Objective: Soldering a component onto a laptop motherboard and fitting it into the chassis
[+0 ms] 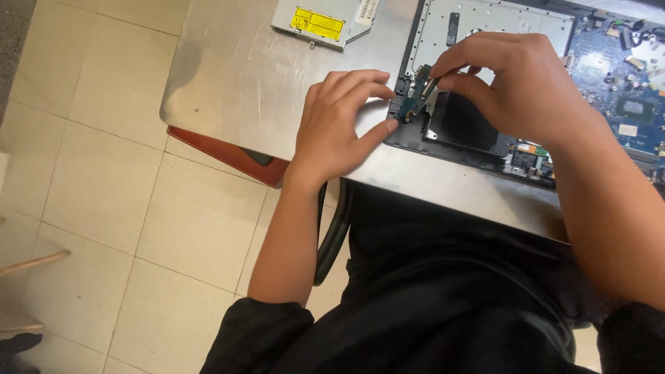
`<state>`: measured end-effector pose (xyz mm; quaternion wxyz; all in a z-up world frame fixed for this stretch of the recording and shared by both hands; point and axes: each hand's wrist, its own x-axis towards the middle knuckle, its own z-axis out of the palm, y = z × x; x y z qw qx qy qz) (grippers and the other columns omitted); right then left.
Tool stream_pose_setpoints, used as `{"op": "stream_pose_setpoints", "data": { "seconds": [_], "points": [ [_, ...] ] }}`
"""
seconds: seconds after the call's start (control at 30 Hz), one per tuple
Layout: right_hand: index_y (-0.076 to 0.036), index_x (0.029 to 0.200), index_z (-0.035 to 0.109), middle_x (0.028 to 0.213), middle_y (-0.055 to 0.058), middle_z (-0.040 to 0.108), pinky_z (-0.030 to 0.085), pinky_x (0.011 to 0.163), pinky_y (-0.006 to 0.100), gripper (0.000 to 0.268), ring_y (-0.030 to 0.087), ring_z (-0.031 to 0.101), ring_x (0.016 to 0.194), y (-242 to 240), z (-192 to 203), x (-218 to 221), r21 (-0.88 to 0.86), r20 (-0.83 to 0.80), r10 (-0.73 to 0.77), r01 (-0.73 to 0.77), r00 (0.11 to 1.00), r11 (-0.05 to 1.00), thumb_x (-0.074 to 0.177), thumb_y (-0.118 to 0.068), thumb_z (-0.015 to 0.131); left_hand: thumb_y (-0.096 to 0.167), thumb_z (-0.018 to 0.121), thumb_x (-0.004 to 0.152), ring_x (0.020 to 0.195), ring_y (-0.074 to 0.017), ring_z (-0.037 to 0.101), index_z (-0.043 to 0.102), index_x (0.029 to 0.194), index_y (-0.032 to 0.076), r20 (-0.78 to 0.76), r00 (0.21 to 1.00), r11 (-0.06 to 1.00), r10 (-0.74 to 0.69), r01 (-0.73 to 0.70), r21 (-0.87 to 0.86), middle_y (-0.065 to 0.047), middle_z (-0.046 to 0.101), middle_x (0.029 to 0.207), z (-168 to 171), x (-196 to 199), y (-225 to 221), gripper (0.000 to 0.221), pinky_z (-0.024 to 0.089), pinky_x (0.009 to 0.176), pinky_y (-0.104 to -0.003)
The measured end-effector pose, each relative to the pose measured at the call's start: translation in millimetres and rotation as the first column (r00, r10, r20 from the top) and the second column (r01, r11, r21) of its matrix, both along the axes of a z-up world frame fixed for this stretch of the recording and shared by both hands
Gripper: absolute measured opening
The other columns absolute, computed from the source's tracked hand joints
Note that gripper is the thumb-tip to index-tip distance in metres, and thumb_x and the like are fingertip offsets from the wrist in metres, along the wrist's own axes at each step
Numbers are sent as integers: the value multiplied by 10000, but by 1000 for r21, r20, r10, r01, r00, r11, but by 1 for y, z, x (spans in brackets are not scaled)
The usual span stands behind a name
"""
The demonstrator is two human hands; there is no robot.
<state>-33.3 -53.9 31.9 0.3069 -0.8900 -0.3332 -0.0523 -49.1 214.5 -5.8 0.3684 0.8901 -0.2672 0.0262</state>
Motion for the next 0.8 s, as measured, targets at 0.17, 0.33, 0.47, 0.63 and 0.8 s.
{"op": "stream_pose_setpoints", "data": {
  "seconds": [0.17, 0.33, 0.47, 0.63, 0.8],
  "points": [
    [-83, 1150, 766, 1077, 40, 776, 500, 828, 378, 92, 250, 721, 972, -1, -18, 8, -84, -81, -48, 41, 996, 996, 1060, -68, 764, 364, 787, 917, 1291, -242, 508, 739, 1113, 204, 51, 997, 995, -60, 56, 79, 49, 608, 1390, -6, 1, 2, 257, 392, 1027, -473],
    [-39, 1160, 774, 1098, 113, 746, 533, 824, 415, 93, 303, 684, 1015, 2, -24, 11, -65, -16, 10, -11, 1000, 998, 1080, 3, 756, 334, 785, 934, 1274, -257, 522, 725, 1092, 187, 96, 993, 996, -62, 54, 77, 39, 635, 1354, -6, 0, 3, 224, 410, 1006, -456],
    [-42, 1149, 780, 1062, 103, 740, 499, 820, 422, 80, 312, 641, 961, 2, -31, 12, -63, 36, 22, -20, 999, 998, 1103, 19, 756, 295, 780, 944, 1246, -254, 549, 711, 1064, 168, 120, 992, 998, -50, 43, 55, 28, 664, 1313, -4, -2, 2, 188, 425, 987, -442],
    [-3, 1150, 774, 1079, 137, 742, 521, 840, 442, 82, 338, 646, 991, 5, -33, 11, -72, 80, 47, -41, 996, 997, 1083, 44, 770, 259, 770, 934, 1243, -247, 556, 695, 1039, 159, 117, 992, 998, -45, 41, 40, 19, 671, 1302, -3, -3, 2, 163, 415, 984, -441],
    [3, 1124, 770, 1080, 134, 757, 525, 850, 437, 67, 342, 654, 994, 8, -38, 11, -59, 125, 55, -48, 991, 997, 1071, 37, 789, 265, 745, 927, 1252, -253, 547, 692, 1010, 165, 80, 996, 999, -41, 40, 19, 27, 669, 1304, -1, -4, 2, 140, 409, 1007, -456]
  ]
}}
